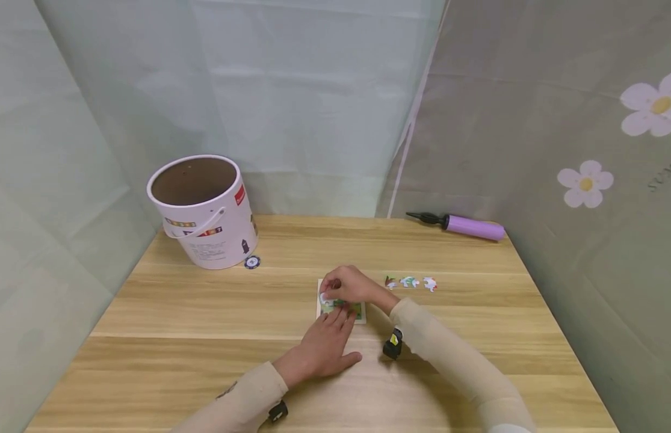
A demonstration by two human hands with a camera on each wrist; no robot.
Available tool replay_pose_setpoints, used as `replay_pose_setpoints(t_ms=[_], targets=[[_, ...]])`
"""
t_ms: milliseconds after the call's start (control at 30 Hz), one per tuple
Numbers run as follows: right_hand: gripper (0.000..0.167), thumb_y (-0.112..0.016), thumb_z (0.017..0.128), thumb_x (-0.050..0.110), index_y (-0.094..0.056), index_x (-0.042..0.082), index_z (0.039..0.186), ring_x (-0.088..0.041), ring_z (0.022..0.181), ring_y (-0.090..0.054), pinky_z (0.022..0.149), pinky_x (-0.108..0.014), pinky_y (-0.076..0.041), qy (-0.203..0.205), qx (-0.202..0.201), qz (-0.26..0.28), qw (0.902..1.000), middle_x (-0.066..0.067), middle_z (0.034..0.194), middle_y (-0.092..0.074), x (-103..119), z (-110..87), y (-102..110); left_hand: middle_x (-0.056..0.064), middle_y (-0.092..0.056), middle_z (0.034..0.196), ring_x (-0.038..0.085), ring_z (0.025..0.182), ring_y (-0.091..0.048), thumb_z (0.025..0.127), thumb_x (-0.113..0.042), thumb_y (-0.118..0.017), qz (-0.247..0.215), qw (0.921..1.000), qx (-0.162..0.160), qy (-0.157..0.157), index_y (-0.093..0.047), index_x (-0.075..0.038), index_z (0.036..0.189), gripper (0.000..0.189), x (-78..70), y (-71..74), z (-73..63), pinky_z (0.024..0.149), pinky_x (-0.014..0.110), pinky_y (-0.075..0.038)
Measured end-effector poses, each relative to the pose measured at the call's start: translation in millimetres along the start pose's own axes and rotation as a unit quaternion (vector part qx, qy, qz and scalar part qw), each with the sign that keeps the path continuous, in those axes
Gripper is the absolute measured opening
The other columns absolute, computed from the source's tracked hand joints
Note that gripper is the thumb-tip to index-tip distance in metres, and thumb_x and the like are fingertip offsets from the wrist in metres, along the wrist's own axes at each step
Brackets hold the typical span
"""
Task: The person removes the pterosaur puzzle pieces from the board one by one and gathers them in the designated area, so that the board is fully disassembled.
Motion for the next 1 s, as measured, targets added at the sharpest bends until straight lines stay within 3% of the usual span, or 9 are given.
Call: replay_pose_setpoints(t_ms=[267,600,1000], targets=[[0.004,-0.074,0.095,0.014,-0.078,0.012,0.096,-0.003,0.082,-0.067,0.079,-0.023,-0.056,0.008,-0.013,0.055,0.9984,0.006,0.089,-0.075,-2.3,-7.8,2.1,0.02,-0.03,0.165,0.033,0.153,-0.029,0.1,-0.058,-0.053,0.004,1.0,0.004,0.005,-0.037,0.001,0.156,0.083,2.1,-3.3,1.5,0.119,0.05,-0.033],[0.008,-0.072,0.096,0.015,-0.079,0.013,0.1,-0.004,0.08,-0.068,0.076,-0.024,-0.056,-0.016,-0.056,0.025,0.998,0.004,0.096,-0.077,-2.9,-9.9,14.7,0.021,-0.03,0.164,0.034,0.152,-0.03,0.1,-0.055,-0.054,-0.005,1.0,-0.003,-0.003,-0.036,0.002,0.156,0.082,2.0,-1.4,-0.3,0.119,0.05,-0.033],[0.008,-0.074,0.095,0.014,-0.081,0.012,0.099,-0.006,0.078,-0.065,0.072,-0.026,-0.055,-0.045,-0.098,0.011,0.9941,0.001,0.098,-0.077,-28.3,-60.8,62.8,0.021,-0.03,0.164,0.033,0.151,-0.032,0.101,-0.056,-0.053,-0.001,1.0,-0.007,-0.002,-0.035,0.002,0.157,0.082,0.4,-0.1,-1.8,0.12,0.05,-0.033]])
Point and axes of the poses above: each hand's wrist, its own z-axis towards the middle knuckle, its own y-axis out of the back of the hand, x = y × z, the point moved 7 cm from there along z, towards the middle knuckle
